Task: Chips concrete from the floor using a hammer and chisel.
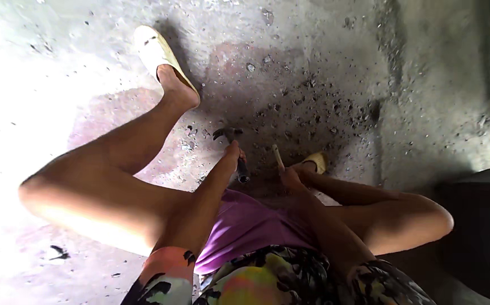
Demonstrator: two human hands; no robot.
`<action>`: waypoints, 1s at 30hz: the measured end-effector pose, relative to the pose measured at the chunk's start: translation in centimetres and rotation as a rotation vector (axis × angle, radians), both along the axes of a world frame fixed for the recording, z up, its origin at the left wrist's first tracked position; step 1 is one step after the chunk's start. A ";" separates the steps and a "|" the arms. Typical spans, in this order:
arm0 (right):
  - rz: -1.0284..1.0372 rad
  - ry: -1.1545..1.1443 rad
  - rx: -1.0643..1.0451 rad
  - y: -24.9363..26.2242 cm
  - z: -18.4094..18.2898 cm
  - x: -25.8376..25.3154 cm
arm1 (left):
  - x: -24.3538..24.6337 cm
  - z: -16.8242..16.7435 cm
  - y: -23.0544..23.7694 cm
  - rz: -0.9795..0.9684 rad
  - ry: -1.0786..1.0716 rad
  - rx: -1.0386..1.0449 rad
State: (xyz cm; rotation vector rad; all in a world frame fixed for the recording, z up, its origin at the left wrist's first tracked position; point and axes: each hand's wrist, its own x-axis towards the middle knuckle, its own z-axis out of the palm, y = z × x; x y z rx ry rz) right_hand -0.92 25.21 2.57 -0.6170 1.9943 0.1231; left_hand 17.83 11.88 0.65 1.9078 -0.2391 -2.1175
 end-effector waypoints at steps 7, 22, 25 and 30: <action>0.173 -0.025 0.006 0.8 0.0 1.8 | 0.2 -0.5 -0.1 -0.002 0.024 -0.008; 0.523 -0.134 0.021 -2.4 -1.1 4.7 | 3.8 1.9 -2.8 0.350 0.056 -0.037; 0.613 -0.154 0.069 -2.8 -0.6 5.0 | 5.5 0.8 -3.1 0.377 0.047 -0.066; 0.260 -0.007 0.037 -2.8 -0.9 1.5 | 7.1 1.5 -3.2 0.385 0.185 -0.136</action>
